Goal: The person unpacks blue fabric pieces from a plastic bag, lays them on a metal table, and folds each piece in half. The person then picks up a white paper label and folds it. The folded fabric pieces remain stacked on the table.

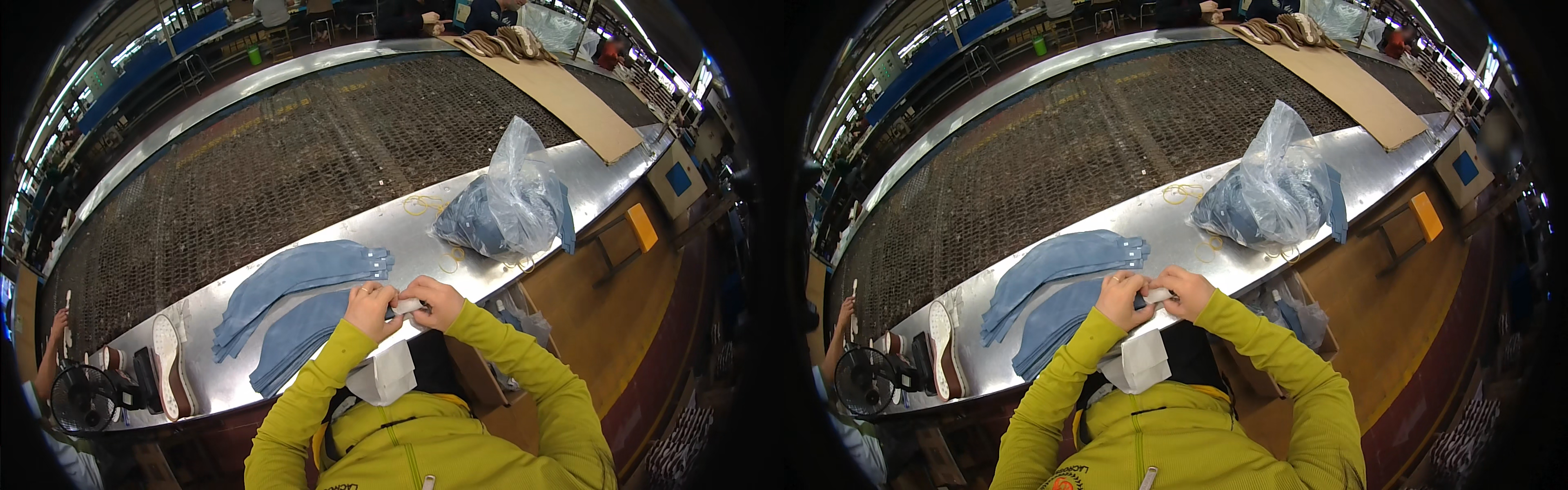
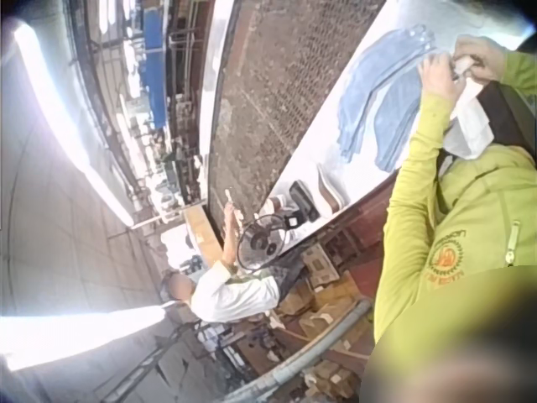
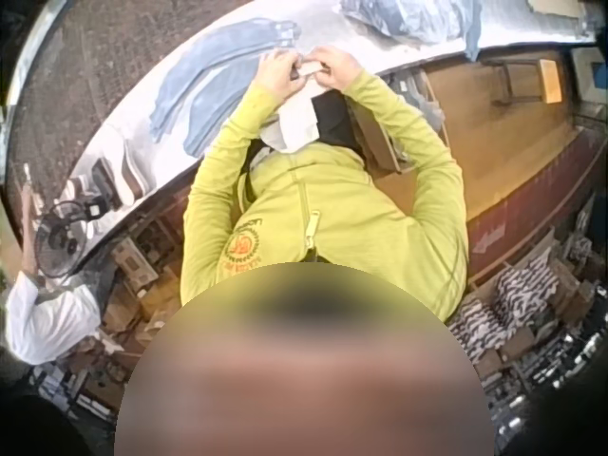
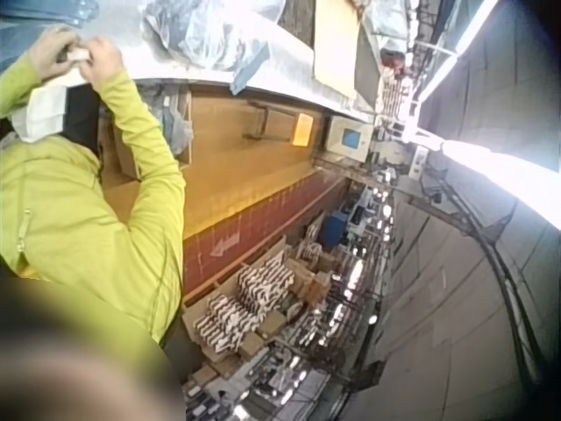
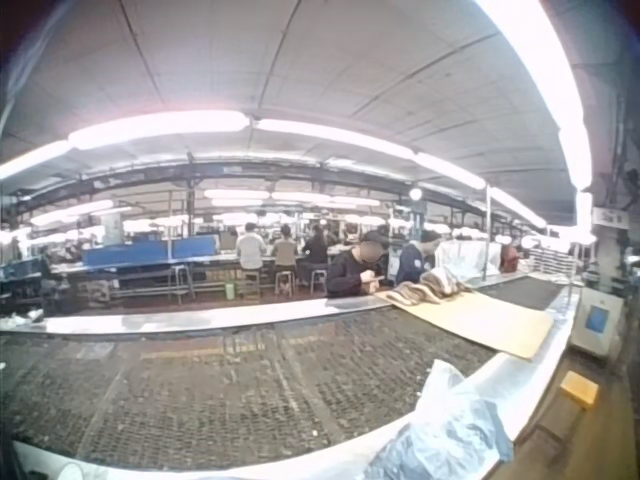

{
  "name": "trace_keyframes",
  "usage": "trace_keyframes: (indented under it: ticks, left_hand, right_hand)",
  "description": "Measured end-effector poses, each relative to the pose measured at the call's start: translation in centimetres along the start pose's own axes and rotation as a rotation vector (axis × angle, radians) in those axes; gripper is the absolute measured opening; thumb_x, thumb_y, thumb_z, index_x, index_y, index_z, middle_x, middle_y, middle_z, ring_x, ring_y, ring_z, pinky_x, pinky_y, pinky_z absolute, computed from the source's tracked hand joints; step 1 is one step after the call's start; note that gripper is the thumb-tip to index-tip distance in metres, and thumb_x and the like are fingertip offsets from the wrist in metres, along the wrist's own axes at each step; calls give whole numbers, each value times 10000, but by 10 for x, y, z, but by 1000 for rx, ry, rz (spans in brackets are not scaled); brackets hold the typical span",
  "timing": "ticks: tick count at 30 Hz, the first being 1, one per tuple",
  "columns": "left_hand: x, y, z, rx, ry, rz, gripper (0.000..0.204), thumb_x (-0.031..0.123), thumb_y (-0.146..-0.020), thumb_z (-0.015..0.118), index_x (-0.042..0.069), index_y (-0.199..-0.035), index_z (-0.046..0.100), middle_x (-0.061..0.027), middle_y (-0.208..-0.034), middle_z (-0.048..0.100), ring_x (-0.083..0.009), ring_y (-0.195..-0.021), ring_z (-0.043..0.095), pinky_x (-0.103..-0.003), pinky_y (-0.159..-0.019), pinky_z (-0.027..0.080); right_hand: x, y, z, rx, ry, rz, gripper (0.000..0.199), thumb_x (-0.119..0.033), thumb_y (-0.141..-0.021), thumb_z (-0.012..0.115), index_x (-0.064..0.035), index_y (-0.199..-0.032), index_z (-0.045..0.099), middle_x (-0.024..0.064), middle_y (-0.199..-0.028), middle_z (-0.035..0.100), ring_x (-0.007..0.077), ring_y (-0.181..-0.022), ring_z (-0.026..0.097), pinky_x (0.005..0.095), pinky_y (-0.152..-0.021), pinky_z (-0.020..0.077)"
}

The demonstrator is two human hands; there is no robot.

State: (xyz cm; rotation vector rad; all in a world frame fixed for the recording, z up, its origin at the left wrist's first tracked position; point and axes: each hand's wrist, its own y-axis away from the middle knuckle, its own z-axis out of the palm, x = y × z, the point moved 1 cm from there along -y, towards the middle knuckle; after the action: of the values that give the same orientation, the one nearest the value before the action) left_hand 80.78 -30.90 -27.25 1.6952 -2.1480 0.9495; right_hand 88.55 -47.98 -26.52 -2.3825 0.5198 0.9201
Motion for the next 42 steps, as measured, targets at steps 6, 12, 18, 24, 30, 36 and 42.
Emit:
trace_keyframes:
  ticks: [6, 12, 18, 24, 30, 36, 42]
  left_hand:
    - [-2, 0, -1, 35, 144, 4, 375, 176, -662, 730, 99, -989, 562, -57, -944, 612, -263, -967, 545, -417, -874, 350]
    - [-3, -1, 1, -41, 7, 126, 629, 178, -706, 719, 76, -1275, 471, -87, -944, 578, -276, -971, 538, -441, -909, 314]
    - [-1, 2, 9, -8, -86, 129, 622, 131, -720, 683, 71, -1293, 450, -111, -982, 559, -284, -968, 529, -445, -921, 312]
    - [-2, 2, 9, -11, -83, 112, 620, 110, -715, 662, 73, -1296, 446, -116, -991, 554, -292, -982, 518, -448, -936, 305]
    - [-3, 0, 4, -55, 15, 63, 575, 87, -713, 634, 67, -1265, 473, -125, -1037, 564, -301, -1024, 509, -439, -963, 294]
    - [-8, -2, -7, -46, 260, 48, 417, 74, -779, 619, 60, -1185, 529, -128, -1089, 575, -308, -1083, 504, -407, -996, 301]
    - [-11, -4, -4, -70, 231, 65, 359, 98, -794, 629, 40, -1131, 518, -141, -1036, 563, -324, -1032, 512, -422, -974, 315]
  right_hand:
    - [-1, 5, -1, 2, -174, 209, 347, -49, -706, 743, -49, -1042, 654, 90, -992, 607, 149, -805, 621, 256, -658, 516]
    - [3, 4, 6, 141, -595, 149, 298, -23, -723, 710, -26, -1016, 656, 91, -998, 627, 114, -789, 619, 233, -677, 503]
    - [28, 15, -35, 224, 284, 378, 209, -131, -725, 734, -57, -898, 642, 111, -1000, 574, 238, -888, 559, 337, -764, 457]
    - [34, 16, -24, 396, 297, 266, 136, -129, -799, 685, -46, -827, 581, 93, -909, 577, 255, -842, 557, 363, -756, 447]
    - [3, 16, -16, 492, -994, 492, 81, -58, -891, 570, -37, -963, 540, 84, -894, 641, 182, -709, 626, 320, -730, 523]
    - [-35, 6, -36, 397, -1174, 442, 201, -22, -862, 590, 7, -1056, 547, 154, -1069, 641, 244, -920, 669, 351, -787, 552]
    - [-44, -5, -46, 199, 61, 111, 297, -153, -762, 734, -41, -1013, 620, 88, -1025, 648, 228, -858, 663, 306, -703, 524]
